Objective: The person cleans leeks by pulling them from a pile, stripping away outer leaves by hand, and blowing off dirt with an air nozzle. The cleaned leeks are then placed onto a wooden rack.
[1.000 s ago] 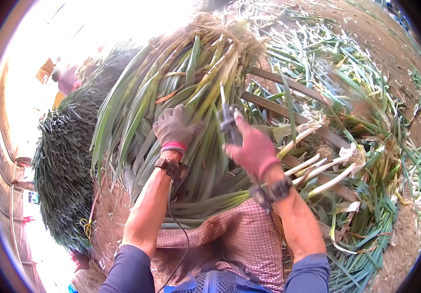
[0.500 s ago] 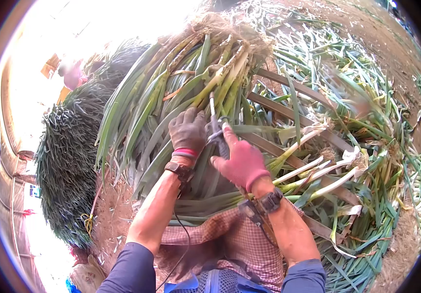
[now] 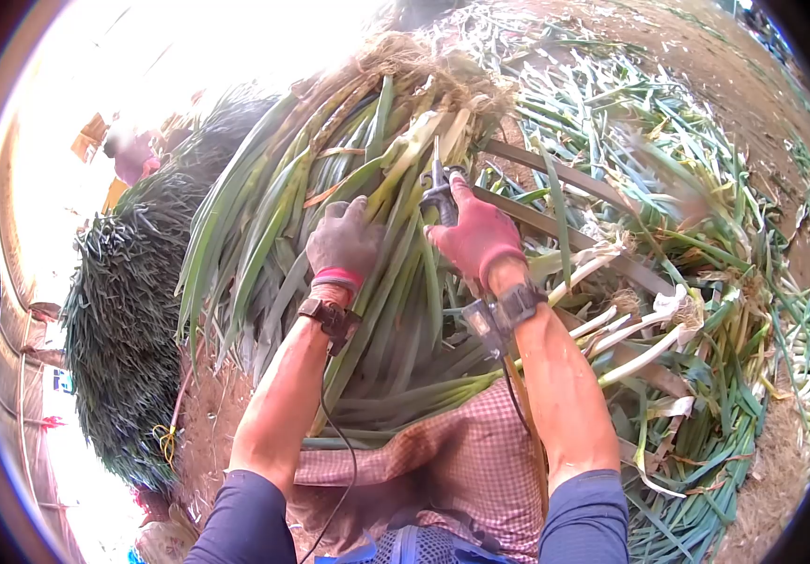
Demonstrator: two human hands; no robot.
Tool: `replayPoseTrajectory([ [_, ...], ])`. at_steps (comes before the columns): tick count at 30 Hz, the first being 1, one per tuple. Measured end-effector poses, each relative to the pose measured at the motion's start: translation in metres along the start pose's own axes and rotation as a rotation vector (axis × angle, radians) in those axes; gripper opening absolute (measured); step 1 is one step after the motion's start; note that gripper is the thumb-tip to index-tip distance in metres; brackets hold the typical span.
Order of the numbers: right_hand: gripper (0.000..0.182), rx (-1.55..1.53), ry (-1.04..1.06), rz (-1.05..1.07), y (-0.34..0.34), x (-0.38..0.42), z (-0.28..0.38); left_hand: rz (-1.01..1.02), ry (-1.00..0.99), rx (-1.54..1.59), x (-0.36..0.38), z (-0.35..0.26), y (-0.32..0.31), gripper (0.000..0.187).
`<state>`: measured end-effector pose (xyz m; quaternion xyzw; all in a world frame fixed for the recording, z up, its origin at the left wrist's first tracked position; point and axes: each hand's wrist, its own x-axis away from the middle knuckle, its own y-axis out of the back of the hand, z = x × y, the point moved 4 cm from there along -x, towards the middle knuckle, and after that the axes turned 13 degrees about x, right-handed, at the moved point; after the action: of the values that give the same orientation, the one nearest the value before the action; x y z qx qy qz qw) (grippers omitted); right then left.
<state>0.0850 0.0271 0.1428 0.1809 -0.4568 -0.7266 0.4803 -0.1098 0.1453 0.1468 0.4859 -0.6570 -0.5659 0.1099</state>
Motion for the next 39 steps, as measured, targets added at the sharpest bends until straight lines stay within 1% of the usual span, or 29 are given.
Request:
replayPoseTrajectory([
  [2, 0.095, 0.014, -0.008, -0.013, 0.006, -0.012, 0.000, 0.161, 0.091, -0.169, -0.009, -0.005, 0.000, 0.050],
  [3, 0.095, 0.028, -0.013, -0.022, 0.009, -0.016, 0.000, 0.162, 0.090, -0.168, -0.014, -0.009, 0.003, 0.050],
  [5, 0.096, 0.013, -0.013, -0.006, 0.010, -0.022, -0.003, 0.219, 0.029, -0.297, -0.021, -0.014, 0.006, 0.056],
  [6, 0.096, -0.002, -0.011, 0.010, 0.009, -0.023, -0.005, 0.222, 0.030, -0.299, -0.024, -0.015, 0.006, 0.056],
  [8, 0.097, -0.013, 0.008, 0.019, 0.004, -0.018, -0.009, 0.337, 0.078, -0.302, -0.033, -0.013, 0.005, 0.055],
  [9, 0.097, -0.013, 0.011, 0.017, -0.005, -0.012, -0.014, 0.334, 0.077, -0.302, -0.039, -0.014, 0.006, 0.055],
  [11, 0.098, -0.106, 0.048, -0.081, -0.017, 0.010, -0.020, 0.463, 0.156, -0.298, -0.045, -0.018, 0.000, 0.053],
  [12, 0.099, -0.199, 0.074, -0.004, -0.019, 0.026, -0.023, 0.464, 0.152, -0.299, -0.046, -0.022, 0.000, 0.053],
  [13, 0.099, -0.201, 0.073, -0.006, -0.027, 0.041, -0.026, 0.480, 0.190, -0.270, -0.046, -0.025, 0.001, 0.053],
  [14, 0.099, -0.203, 0.139, -0.036, -0.035, 0.056, -0.028, 0.496, 0.227, -0.240, -0.046, -0.026, 0.000, 0.053],
  [15, 0.099, -0.204, 0.203, -0.068, -0.039, 0.072, -0.029, 0.495, 0.221, -0.240, -0.047, -0.026, -0.003, 0.053],
  [16, 0.099, -0.204, 0.201, -0.075, -0.040, 0.086, -0.033, 0.487, 0.216, -0.285, -0.049, -0.019, -0.011, 0.054],
  [17, 0.099, -0.216, 0.249, -0.068, -0.040, 0.101, -0.033, 0.481, 0.214, -0.332, -0.049, -0.019, -0.011, 0.055],
  [18, 0.099, -0.229, 0.299, -0.057, -0.041, 0.115, -0.033, 0.481, 0.214, -0.333, -0.047, -0.017, -0.009, 0.055],
  [21, 0.099, -0.225, 0.273, -0.121, -0.039, 0.143, -0.046, 0.520, 0.246, -0.271, -0.039, -0.029, 0.009, 0.052],
  [22, 0.099, -0.263, 0.272, -0.061, -0.036, 0.152, -0.049, 0.551, 0.299, -0.172, -0.035, -0.032, 0.012, 0.053],
  [23, 0.099, -0.267, 0.272, -0.060, -0.037, 0.160, -0.053, 0.581, 0.353, -0.074, -0.030, -0.034, 0.015, 0.055],
  [24, 0.099, -0.243, 0.302, -0.065, -0.039, 0.168, -0.055, 0.598, 0.379, -0.039, -0.023, -0.039, 0.016, 0.055],
  [25, 0.099, -0.218, 0.332, -0.073, -0.039, 0.174, -0.056, 0.598, 0.378, -0.041, -0.018, -0.043, 0.017, 0.055],
  [26, 0.099, -0.227, 0.191, 0.004, -0.033, 0.176, -0.059, 0.610, 0.345, 0.019, -0.012, -0.049, 0.017, 0.055],
  [27, 0.099, -0.227, 0.190, 0.004, -0.031, 0.178, -0.063, 0.622, 0.312, 0.080, -0.005, -0.056, 0.016, 0.054],
  [29, 0.098, -0.270, 0.250, -0.105, -0.025, 0.180, -0.072, 0.684, 0.268, 0.076, 0.010, -0.073, 0.007, 0.052],
  [30, 0.098, -0.272, 0.248, -0.102, -0.023, 0.183, -0.074, 0.693, 0.265, 0.080, 0.019, -0.079, 0.002, 0.052],
  [33, 0.098, -0.299, 0.156, 0.027, -0.016, 0.190, -0.079, 0.697, 0.243, 0.113, 0.047, -0.087, -0.018, 0.051],
  [34, 0.098, -0.250, 0.153, -0.023, -0.020, 0.184, -0.088, 0.695, 0.218, 0.110, 0.058, -0.088, -0.027, 0.051],
  [35, 0.098, -0.248, 0.153, -0.021, -0.021, 0.184, -0.091, 0.690, 0.194, 0.106, 0.066, -0.090, -0.034, 0.050],
  [37, 0.098, -0.254, 0.239, -0.056, -0.021, 0.182, -0.092, 0.717, 0.132, 0.125, 0.084, -0.090, -0.050, 0.044],
  [38, 0.099, -0.242, 0.322, -0.145, -0.024, 0.181, -0.093, 0.777, 0.096, 0.132, 0.096, -0.100, -0.049, 0.039],
  [39, 0.099, -0.244, 0.322, -0.143, -0.025, 0.178, -0.094, 0.834, 0.060, 0.141, 0.108, -0.110, -0.048, 0.035],
])
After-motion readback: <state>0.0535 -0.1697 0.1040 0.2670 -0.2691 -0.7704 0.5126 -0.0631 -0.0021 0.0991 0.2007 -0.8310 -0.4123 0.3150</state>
